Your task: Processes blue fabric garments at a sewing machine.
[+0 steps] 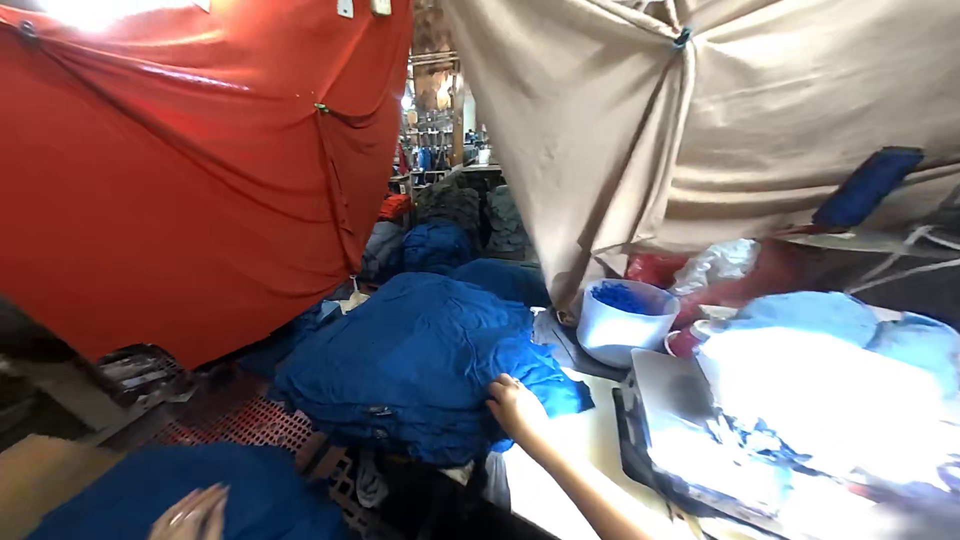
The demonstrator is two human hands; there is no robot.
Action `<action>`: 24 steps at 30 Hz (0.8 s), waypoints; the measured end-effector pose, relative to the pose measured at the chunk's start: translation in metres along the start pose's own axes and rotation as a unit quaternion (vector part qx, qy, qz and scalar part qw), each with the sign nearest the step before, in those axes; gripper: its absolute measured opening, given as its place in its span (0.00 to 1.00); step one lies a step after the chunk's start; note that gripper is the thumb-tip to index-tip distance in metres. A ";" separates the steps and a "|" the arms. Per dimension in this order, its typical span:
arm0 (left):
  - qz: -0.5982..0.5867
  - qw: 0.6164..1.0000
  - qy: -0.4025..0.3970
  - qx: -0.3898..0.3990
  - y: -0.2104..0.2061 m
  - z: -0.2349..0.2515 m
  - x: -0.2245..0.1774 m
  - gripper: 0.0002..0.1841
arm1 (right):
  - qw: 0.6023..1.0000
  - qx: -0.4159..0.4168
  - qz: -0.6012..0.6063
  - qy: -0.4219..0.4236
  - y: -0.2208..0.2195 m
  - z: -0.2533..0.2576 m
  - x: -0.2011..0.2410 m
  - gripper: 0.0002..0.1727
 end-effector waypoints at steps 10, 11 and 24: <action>0.031 0.994 -0.071 0.083 -0.126 0.135 -0.109 0.15 | 0.998 0.017 -0.001 -0.057 -0.007 -0.006 -0.005 0.17; 0.036 0.992 -0.060 0.103 -0.135 0.139 -0.105 0.16 | 0.998 0.020 -0.007 -0.059 -0.008 -0.005 -0.003 0.17; -0.079 0.995 -0.059 -0.003 -0.007 0.267 -0.192 0.18 | 0.992 -0.058 0.071 -0.084 0.133 0.057 -0.014 0.19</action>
Point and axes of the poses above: each hand's wrist, its own z-axis towards the middle knuckle, its own y-axis out of the back of the hand, x = y × z, the point moved 10 cm from there along z, towards the middle knuckle, and after that the axes turned 1 degree about -y, right-handed, at the moved point
